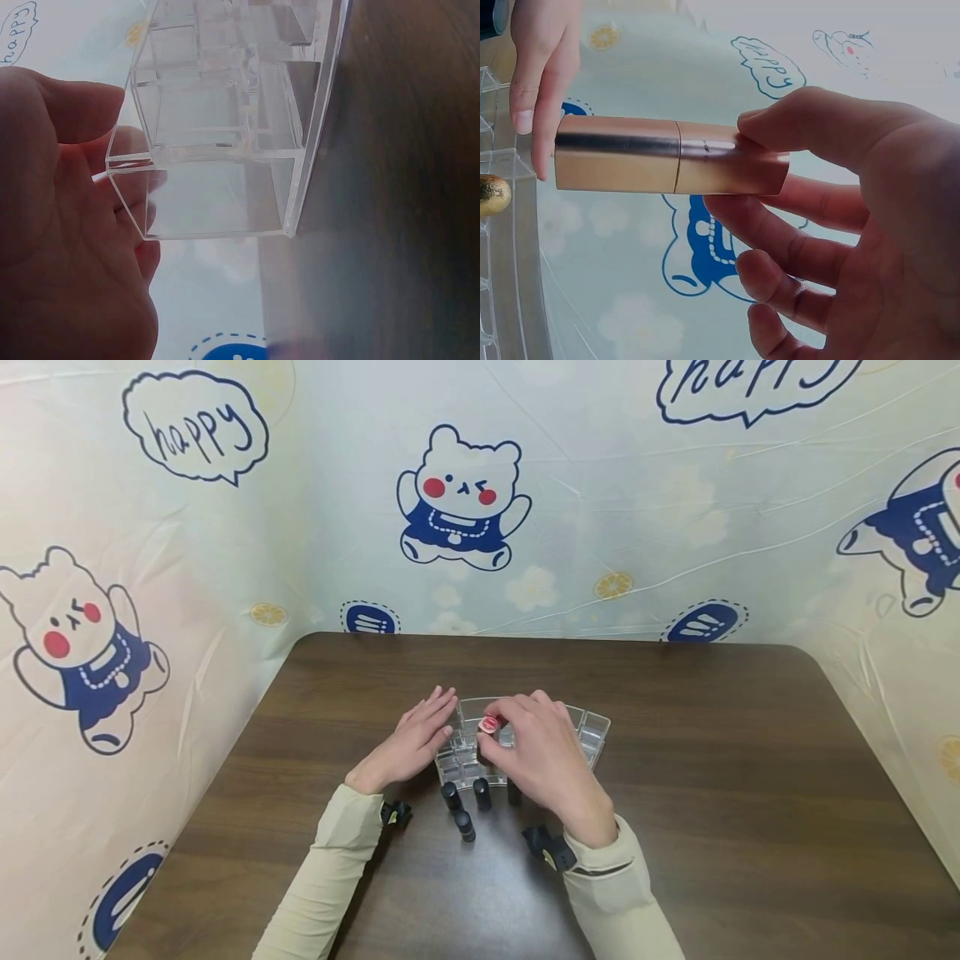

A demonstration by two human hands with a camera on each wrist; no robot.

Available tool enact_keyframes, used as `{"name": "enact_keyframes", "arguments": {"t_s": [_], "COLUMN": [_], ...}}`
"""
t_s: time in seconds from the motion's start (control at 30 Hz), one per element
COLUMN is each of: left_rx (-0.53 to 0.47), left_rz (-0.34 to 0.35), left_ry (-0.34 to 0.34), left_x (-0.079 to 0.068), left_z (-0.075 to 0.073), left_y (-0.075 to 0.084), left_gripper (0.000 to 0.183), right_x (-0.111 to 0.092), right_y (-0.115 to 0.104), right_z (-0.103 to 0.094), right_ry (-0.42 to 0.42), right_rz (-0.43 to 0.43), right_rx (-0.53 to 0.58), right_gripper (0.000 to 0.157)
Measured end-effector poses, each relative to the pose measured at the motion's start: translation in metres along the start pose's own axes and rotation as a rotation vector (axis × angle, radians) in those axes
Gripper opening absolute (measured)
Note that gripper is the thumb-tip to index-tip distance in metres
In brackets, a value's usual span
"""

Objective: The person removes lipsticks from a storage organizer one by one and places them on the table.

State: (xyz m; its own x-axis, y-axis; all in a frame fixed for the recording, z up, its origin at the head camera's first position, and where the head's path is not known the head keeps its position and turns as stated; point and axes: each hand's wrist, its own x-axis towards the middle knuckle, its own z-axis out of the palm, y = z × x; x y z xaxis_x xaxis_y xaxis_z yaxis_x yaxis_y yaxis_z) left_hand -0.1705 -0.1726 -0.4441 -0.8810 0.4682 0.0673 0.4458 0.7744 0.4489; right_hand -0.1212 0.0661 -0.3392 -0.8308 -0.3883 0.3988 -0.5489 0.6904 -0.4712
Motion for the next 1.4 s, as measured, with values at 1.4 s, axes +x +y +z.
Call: {"name": "enact_keyframes", "arguments": {"t_s": [1.4], "left_rx": [-0.009], "left_rz": [-0.007], "left_ry": [-0.016], "left_x": [-0.001], "left_z": [0.000], "left_y": [-0.001], "left_gripper": [0.053], "right_x": [-0.030], "right_y": [0.007], "right_z": [-0.009], "right_ry": [-0.189], "right_rz": [-0.033], "right_rx": [-0.061], "right_gripper": [0.013]}}
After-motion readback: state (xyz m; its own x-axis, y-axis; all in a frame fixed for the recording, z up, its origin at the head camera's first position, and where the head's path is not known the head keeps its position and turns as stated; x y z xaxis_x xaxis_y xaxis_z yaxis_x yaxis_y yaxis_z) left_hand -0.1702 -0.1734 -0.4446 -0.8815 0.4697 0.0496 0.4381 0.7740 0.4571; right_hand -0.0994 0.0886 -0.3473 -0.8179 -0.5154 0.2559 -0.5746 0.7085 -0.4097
